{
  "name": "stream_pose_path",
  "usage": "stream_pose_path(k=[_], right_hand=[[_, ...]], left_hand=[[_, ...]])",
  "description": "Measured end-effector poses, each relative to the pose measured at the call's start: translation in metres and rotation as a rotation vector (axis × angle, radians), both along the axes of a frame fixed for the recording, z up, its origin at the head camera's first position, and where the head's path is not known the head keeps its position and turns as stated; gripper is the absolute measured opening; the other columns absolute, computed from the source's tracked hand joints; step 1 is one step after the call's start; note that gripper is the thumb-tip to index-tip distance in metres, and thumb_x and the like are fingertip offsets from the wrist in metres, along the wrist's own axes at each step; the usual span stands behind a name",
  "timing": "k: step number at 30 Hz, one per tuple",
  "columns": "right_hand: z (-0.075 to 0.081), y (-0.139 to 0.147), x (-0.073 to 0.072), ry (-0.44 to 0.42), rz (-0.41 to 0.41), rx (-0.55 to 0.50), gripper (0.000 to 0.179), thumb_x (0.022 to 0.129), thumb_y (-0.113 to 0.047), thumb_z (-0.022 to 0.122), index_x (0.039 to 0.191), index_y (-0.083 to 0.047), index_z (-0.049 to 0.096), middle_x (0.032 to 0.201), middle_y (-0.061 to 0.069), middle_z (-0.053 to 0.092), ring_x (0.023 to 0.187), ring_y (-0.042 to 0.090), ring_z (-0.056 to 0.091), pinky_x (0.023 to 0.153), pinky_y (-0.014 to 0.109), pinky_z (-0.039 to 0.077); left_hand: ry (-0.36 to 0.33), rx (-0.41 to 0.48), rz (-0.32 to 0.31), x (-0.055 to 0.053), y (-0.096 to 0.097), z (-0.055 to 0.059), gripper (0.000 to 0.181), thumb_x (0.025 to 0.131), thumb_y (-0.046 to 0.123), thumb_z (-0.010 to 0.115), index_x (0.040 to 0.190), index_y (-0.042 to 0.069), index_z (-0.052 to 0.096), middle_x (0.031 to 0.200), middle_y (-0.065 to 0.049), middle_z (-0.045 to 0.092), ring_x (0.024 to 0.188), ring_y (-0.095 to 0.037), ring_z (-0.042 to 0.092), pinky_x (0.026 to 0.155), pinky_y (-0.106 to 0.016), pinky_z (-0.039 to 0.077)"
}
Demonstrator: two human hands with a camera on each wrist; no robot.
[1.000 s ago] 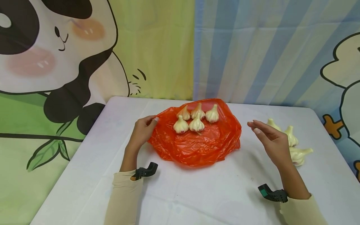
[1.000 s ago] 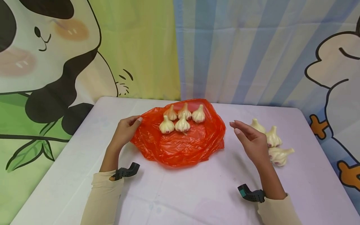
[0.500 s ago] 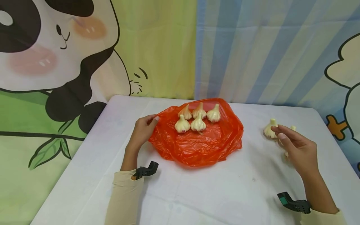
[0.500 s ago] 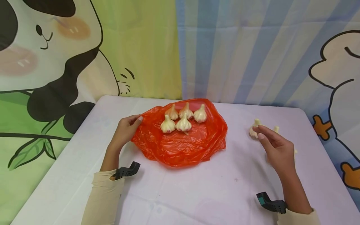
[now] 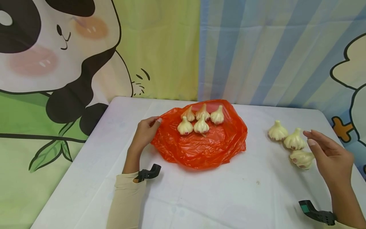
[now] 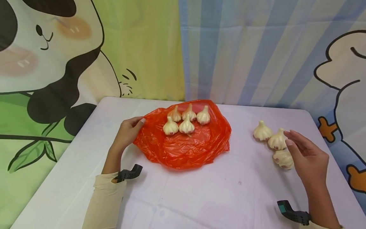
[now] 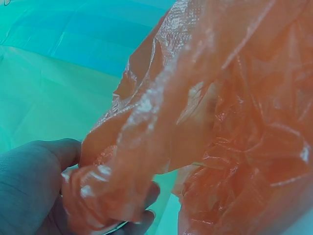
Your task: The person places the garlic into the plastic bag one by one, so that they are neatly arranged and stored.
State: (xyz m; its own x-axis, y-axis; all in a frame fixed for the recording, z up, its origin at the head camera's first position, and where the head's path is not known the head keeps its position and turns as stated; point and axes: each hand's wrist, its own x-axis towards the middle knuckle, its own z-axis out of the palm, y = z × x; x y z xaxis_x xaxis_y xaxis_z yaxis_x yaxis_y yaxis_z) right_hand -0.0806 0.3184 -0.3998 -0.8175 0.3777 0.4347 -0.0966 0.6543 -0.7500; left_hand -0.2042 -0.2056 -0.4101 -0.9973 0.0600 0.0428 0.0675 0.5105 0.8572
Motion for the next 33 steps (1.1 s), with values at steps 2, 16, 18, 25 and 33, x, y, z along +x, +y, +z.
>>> stream_pose_path(k=[2, 16, 18, 25, 33], right_hand=[[-0.002, 0.006, 0.003, -0.015, -0.035, -0.002, 0.039, 0.096, -0.008, 0.061, 0.134, -0.017, 0.060, 0.125, -0.008, 0.063, 0.119, 0.002, 0.053, 0.087, 0.008, 0.041], [-0.027, 0.042, 0.018, -0.254, -0.255, -0.112, 0.047, 0.102, -0.019, 0.052, 0.148, -0.022, 0.042, 0.144, -0.010, 0.047, 0.131, 0.000, 0.039, 0.103, 0.016, 0.031], [-0.033, 0.045, 0.020, -0.278, -0.250, -0.127, 0.048, 0.102, -0.020, 0.051, 0.149, -0.023, 0.041, 0.144, -0.011, 0.046, 0.129, -0.002, 0.040, 0.101, 0.012, 0.031], [-0.054, 0.054, 0.023, -0.328, -0.160, -0.160, 0.054, 0.099, -0.030, 0.057, 0.150, -0.026, 0.039, 0.142, -0.019, 0.046, 0.129, -0.006, 0.037, 0.088, 0.002, 0.032], [-0.055, 0.049, 0.020, -0.410, -0.153, -0.215, 0.057, 0.095, -0.037, 0.062, 0.148, -0.025, 0.044, 0.137, -0.022, 0.049, 0.132, -0.003, 0.035, 0.090, 0.003, 0.032]], left_hand=[[-0.006, 0.001, -0.001, 0.000, 0.000, 0.000, 0.048, 0.100, 0.040, 0.051, 0.133, 0.005, 0.059, 0.119, -0.010, 0.063, 0.101, -0.024, 0.059, 0.087, -0.041, 0.052], [0.000, -0.004, 0.002, -0.001, -0.001, -0.001, 0.050, 0.100, 0.042, 0.050, 0.133, 0.005, 0.059, 0.117, -0.010, 0.064, 0.099, -0.023, 0.060, 0.085, -0.040, 0.053], [-0.004, -0.005, 0.003, -0.001, 0.000, -0.001, 0.050, 0.100, 0.042, 0.051, 0.133, 0.005, 0.059, 0.118, -0.010, 0.064, 0.100, -0.023, 0.060, 0.085, -0.040, 0.053], [-0.017, -0.008, 0.011, 0.001, 0.000, -0.001, 0.050, 0.100, 0.042, 0.051, 0.133, 0.006, 0.059, 0.118, -0.010, 0.064, 0.100, -0.023, 0.060, 0.085, -0.040, 0.053], [-0.004, -0.002, 0.001, 0.000, 0.000, -0.002, 0.050, 0.100, 0.042, 0.050, 0.134, 0.006, 0.059, 0.118, -0.010, 0.064, 0.099, -0.023, 0.060, 0.085, -0.039, 0.053]])
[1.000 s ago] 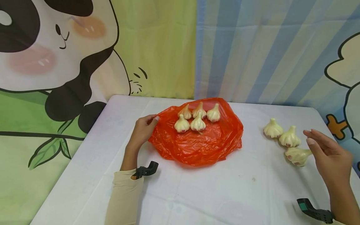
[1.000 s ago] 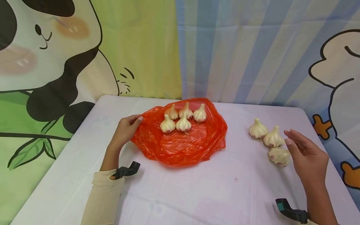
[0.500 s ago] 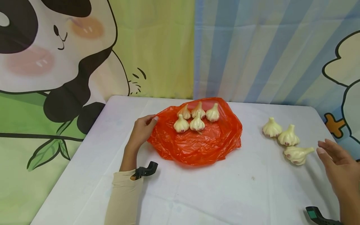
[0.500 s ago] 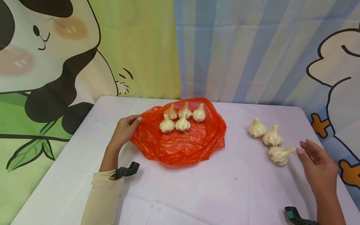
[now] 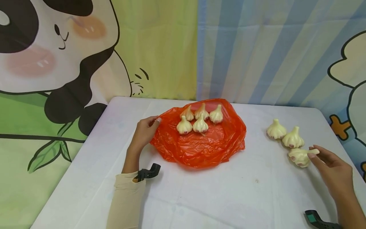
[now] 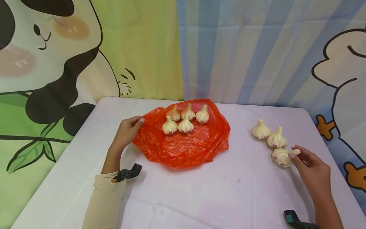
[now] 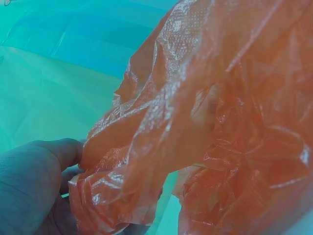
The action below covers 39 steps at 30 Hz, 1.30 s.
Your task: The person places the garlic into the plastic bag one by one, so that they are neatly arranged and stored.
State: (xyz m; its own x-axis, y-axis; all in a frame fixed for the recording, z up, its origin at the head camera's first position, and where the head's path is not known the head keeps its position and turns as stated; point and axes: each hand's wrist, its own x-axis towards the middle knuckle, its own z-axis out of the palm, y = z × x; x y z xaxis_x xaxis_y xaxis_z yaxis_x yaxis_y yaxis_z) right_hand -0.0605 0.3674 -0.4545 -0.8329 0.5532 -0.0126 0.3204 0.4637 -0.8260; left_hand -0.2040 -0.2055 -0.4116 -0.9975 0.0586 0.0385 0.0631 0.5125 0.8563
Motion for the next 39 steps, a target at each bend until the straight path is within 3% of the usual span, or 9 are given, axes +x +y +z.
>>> stream_pose_path(k=[8, 17, 23, 27, 39], right_hand=[[0.003, -0.005, -0.003, -0.040, -0.097, -0.026, 0.051, 0.096, -0.032, 0.061, 0.144, -0.018, 0.050, 0.134, -0.020, 0.052, 0.118, -0.007, 0.045, 0.082, 0.001, 0.037], [0.007, -0.002, -0.002, 0.005, -0.093, -0.082, 0.047, 0.097, -0.024, 0.060, 0.143, -0.016, 0.051, 0.129, -0.016, 0.055, 0.108, -0.009, 0.051, 0.071, 0.002, 0.042], [0.013, -0.006, -0.003, 0.134, -0.054, -0.038, 0.044, 0.096, -0.016, 0.062, 0.139, -0.011, 0.055, 0.117, -0.016, 0.060, 0.101, -0.009, 0.054, 0.073, 0.003, 0.042], [0.021, -0.011, -0.006, 0.165, -0.028, 0.022, 0.043, 0.096, -0.014, 0.061, 0.138, -0.008, 0.055, 0.118, -0.014, 0.060, 0.101, -0.008, 0.055, 0.076, 0.003, 0.041], [0.041, -0.034, -0.013, 0.278, 0.073, -0.047, 0.040, 0.095, -0.006, 0.060, 0.135, -0.004, 0.056, 0.114, -0.012, 0.061, 0.100, -0.004, 0.059, 0.077, 0.009, 0.044]], left_hand=[[-0.007, 0.001, -0.002, 0.000, 0.001, 0.002, 0.050, 0.100, 0.043, 0.050, 0.133, 0.006, 0.059, 0.117, -0.009, 0.064, 0.097, -0.023, 0.060, 0.084, -0.039, 0.053], [-0.009, 0.006, -0.003, 0.000, 0.002, 0.002, 0.049, 0.100, 0.042, 0.051, 0.132, 0.006, 0.060, 0.116, -0.009, 0.064, 0.097, -0.023, 0.060, 0.084, -0.039, 0.053], [-0.003, -0.003, -0.003, 0.000, 0.002, 0.002, 0.048, 0.100, 0.041, 0.051, 0.132, 0.006, 0.060, 0.116, -0.010, 0.064, 0.097, -0.023, 0.060, 0.084, -0.039, 0.053], [-0.008, -0.005, -0.006, 0.001, 0.002, 0.002, 0.049, 0.101, 0.041, 0.050, 0.133, 0.006, 0.059, 0.117, -0.010, 0.064, 0.098, -0.023, 0.060, 0.084, -0.039, 0.053], [-0.009, 0.004, -0.007, 0.000, 0.002, 0.001, 0.051, 0.100, 0.044, 0.050, 0.133, 0.007, 0.059, 0.118, -0.009, 0.064, 0.099, -0.023, 0.059, 0.085, -0.039, 0.053]])
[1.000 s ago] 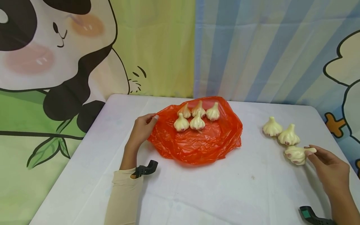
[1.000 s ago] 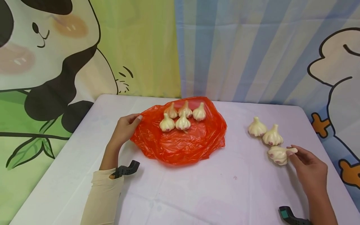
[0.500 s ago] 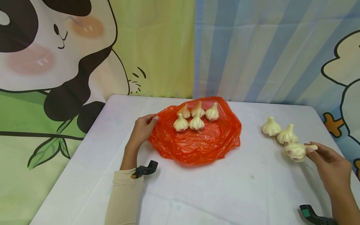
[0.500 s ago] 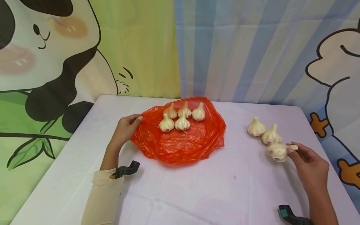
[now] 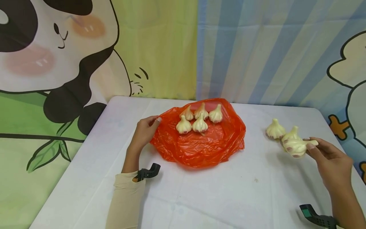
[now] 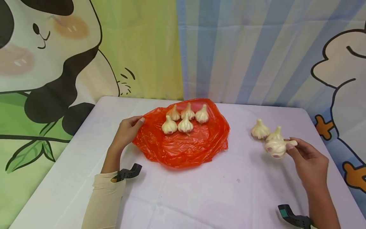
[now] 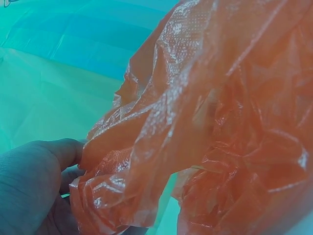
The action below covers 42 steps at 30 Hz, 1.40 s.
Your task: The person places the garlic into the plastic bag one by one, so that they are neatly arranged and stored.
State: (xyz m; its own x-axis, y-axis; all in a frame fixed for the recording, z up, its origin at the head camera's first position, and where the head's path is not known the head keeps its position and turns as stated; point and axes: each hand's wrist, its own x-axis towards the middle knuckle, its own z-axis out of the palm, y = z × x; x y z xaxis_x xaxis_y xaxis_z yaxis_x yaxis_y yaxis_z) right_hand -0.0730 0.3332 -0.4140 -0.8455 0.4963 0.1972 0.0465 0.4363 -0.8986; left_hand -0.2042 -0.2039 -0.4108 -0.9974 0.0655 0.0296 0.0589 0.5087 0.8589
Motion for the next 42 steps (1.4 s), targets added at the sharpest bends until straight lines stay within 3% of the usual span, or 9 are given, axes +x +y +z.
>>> stream_pose_path(k=[6, 13, 21, 31, 42], right_hand=[[0.008, -0.012, -0.007, 0.003, 0.023, -0.003, 0.039, 0.097, -0.009, 0.059, 0.136, -0.006, 0.057, 0.119, -0.007, 0.061, 0.107, 0.001, 0.058, 0.079, 0.009, 0.044], [0.020, -0.024, -0.014, 0.142, 0.126, -0.347, 0.041, 0.091, -0.009, 0.067, 0.131, -0.001, 0.060, 0.121, 0.002, 0.063, 0.107, 0.009, 0.059, 0.078, 0.013, 0.046], [0.021, -0.047, -0.033, 0.224, 0.212, -0.431, 0.035, 0.092, -0.004, 0.065, 0.126, 0.005, 0.061, 0.117, 0.009, 0.062, 0.106, 0.016, 0.060, 0.078, 0.019, 0.049], [0.019, -0.069, -0.053, 0.218, 0.313, -0.361, 0.035, 0.094, -0.009, 0.065, 0.125, 0.008, 0.060, 0.113, 0.005, 0.065, 0.102, 0.013, 0.062, 0.080, 0.019, 0.050], [0.028, -0.086, -0.067, 0.260, 0.396, -0.402, 0.030, 0.094, -0.006, 0.063, 0.121, 0.008, 0.061, 0.109, 0.005, 0.067, 0.094, 0.012, 0.067, 0.079, 0.022, 0.051]], left_hand=[[0.000, -0.005, 0.001, -0.001, 0.000, 0.001, 0.050, 0.100, 0.043, 0.050, 0.133, 0.006, 0.059, 0.118, -0.009, 0.064, 0.099, -0.023, 0.059, 0.084, -0.039, 0.053], [-0.005, -0.004, -0.004, -0.001, 0.001, 0.000, 0.050, 0.100, 0.042, 0.051, 0.133, 0.006, 0.059, 0.118, -0.009, 0.064, 0.099, -0.022, 0.059, 0.085, -0.039, 0.053], [-0.010, -0.009, -0.005, 0.000, 0.002, 0.001, 0.050, 0.100, 0.043, 0.050, 0.134, 0.007, 0.059, 0.119, -0.009, 0.064, 0.099, -0.023, 0.059, 0.085, -0.039, 0.053], [-0.014, -0.013, -0.005, 0.001, 0.002, 0.002, 0.049, 0.100, 0.042, 0.050, 0.134, 0.007, 0.059, 0.119, -0.010, 0.063, 0.100, -0.023, 0.060, 0.085, -0.040, 0.053], [-0.010, -0.012, -0.005, 0.001, 0.002, 0.002, 0.050, 0.100, 0.043, 0.050, 0.133, 0.006, 0.059, 0.119, -0.009, 0.064, 0.099, -0.023, 0.059, 0.085, -0.039, 0.053]])
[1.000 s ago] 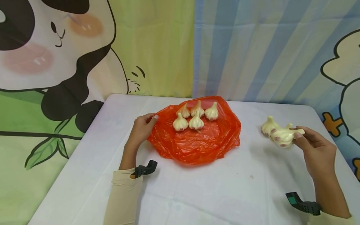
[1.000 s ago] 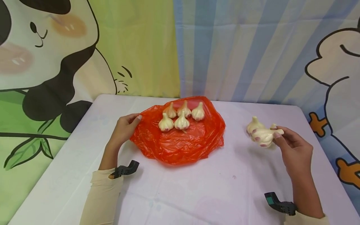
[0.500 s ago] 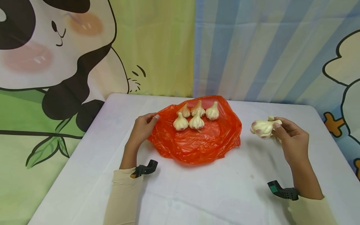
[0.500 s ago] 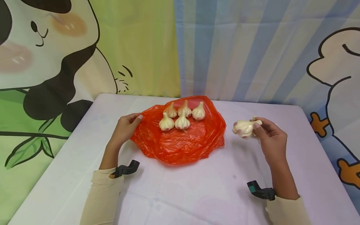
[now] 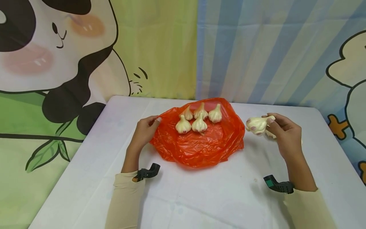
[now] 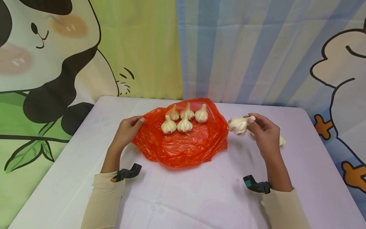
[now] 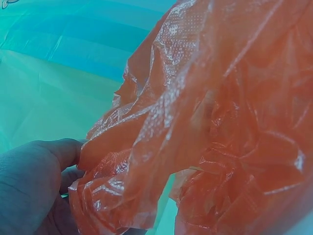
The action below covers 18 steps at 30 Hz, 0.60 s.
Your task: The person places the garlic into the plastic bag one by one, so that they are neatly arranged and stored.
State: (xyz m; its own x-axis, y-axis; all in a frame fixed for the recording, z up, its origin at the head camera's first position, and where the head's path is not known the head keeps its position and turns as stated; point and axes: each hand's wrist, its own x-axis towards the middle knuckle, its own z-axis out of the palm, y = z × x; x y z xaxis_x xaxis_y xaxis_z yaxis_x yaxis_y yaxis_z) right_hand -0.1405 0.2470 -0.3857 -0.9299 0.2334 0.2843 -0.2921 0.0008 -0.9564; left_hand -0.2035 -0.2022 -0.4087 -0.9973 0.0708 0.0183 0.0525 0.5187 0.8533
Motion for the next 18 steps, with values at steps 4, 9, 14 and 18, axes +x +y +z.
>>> stream_pose_path(k=[4, 9, 14, 18], right_hand=[[-0.002, -0.008, -0.008, -0.026, 0.000, 0.029, 0.031, 0.095, -0.009, 0.063, 0.122, 0.006, 0.062, 0.110, 0.005, 0.067, 0.097, 0.013, 0.066, 0.080, 0.022, 0.051], [-0.005, -0.019, -0.019, -0.059, 0.020, 0.028, 0.029, 0.095, -0.011, 0.063, 0.121, 0.003, 0.063, 0.110, 0.005, 0.067, 0.098, 0.014, 0.065, 0.082, 0.022, 0.050], [-0.005, -0.033, -0.029, -0.099, 0.038, 0.045, 0.036, 0.096, -0.018, 0.063, 0.124, 0.004, 0.061, 0.112, 0.006, 0.066, 0.101, 0.016, 0.064, 0.085, 0.022, 0.049], [-0.004, -0.042, -0.038, -0.123, 0.026, 0.060, 0.039, 0.096, -0.021, 0.063, 0.126, 0.004, 0.059, 0.114, 0.007, 0.065, 0.101, 0.017, 0.063, 0.086, 0.022, 0.049]], left_hand=[[-0.004, -0.004, 0.003, 0.000, -0.001, -0.001, 0.049, 0.100, 0.042, 0.051, 0.133, 0.007, 0.059, 0.119, -0.009, 0.064, 0.099, -0.023, 0.059, 0.085, -0.039, 0.053], [-0.002, 0.000, 0.004, 0.000, 0.000, 0.000, 0.048, 0.100, 0.041, 0.051, 0.133, 0.007, 0.060, 0.119, -0.009, 0.064, 0.100, -0.023, 0.059, 0.085, -0.039, 0.053], [0.008, 0.003, -0.004, 0.000, 0.001, 0.001, 0.047, 0.101, 0.040, 0.051, 0.132, 0.006, 0.060, 0.119, -0.010, 0.064, 0.100, -0.023, 0.059, 0.086, -0.040, 0.052], [0.012, 0.005, -0.002, -0.001, 0.001, 0.000, 0.047, 0.101, 0.040, 0.051, 0.132, 0.006, 0.060, 0.118, -0.009, 0.064, 0.099, -0.023, 0.060, 0.084, -0.040, 0.053]])
